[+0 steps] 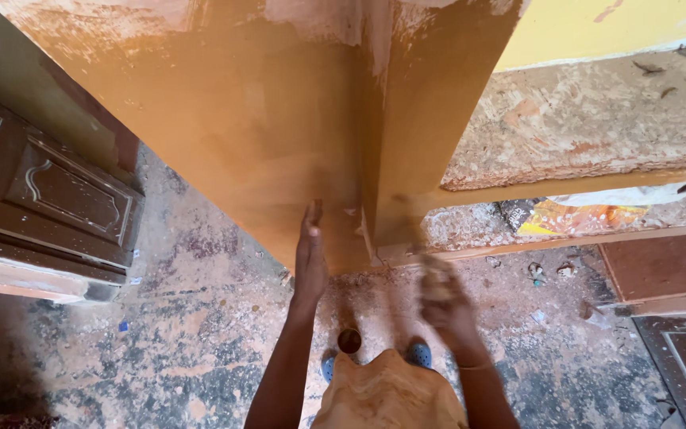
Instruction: The person paints a wall corner and adjacent ledge with a brush, applying a light brown coat over a yellow base. The person repeatedly dips the brush into a small container and smooths the paint along the vertical corner and horizontal edge.
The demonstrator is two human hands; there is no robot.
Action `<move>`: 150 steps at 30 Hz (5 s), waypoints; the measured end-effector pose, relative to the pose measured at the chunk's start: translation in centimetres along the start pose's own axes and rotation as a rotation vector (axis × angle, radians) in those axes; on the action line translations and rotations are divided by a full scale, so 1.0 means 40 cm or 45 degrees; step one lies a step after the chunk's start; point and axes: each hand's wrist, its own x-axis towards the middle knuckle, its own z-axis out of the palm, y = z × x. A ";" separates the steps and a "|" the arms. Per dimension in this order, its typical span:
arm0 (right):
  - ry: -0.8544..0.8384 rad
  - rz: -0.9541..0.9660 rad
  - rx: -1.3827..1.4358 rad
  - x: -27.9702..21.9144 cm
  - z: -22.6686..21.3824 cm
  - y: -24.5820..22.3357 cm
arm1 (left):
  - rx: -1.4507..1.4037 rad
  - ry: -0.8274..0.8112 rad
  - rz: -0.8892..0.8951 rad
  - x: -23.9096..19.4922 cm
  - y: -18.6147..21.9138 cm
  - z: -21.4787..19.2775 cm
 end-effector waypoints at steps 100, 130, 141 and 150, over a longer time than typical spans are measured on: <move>-0.070 0.311 -0.438 -0.023 -0.050 0.160 | 0.008 -0.145 -0.014 0.035 0.063 0.071; -0.078 -0.446 -0.130 -0.035 0.063 -0.146 | -0.201 -0.039 0.056 0.038 0.047 0.016; -0.401 -0.130 0.347 -0.033 0.204 -0.006 | -0.293 -0.101 0.149 0.059 0.010 0.052; -0.343 -0.135 0.290 -0.016 0.209 -0.175 | -0.295 -0.102 0.153 0.047 0.016 0.042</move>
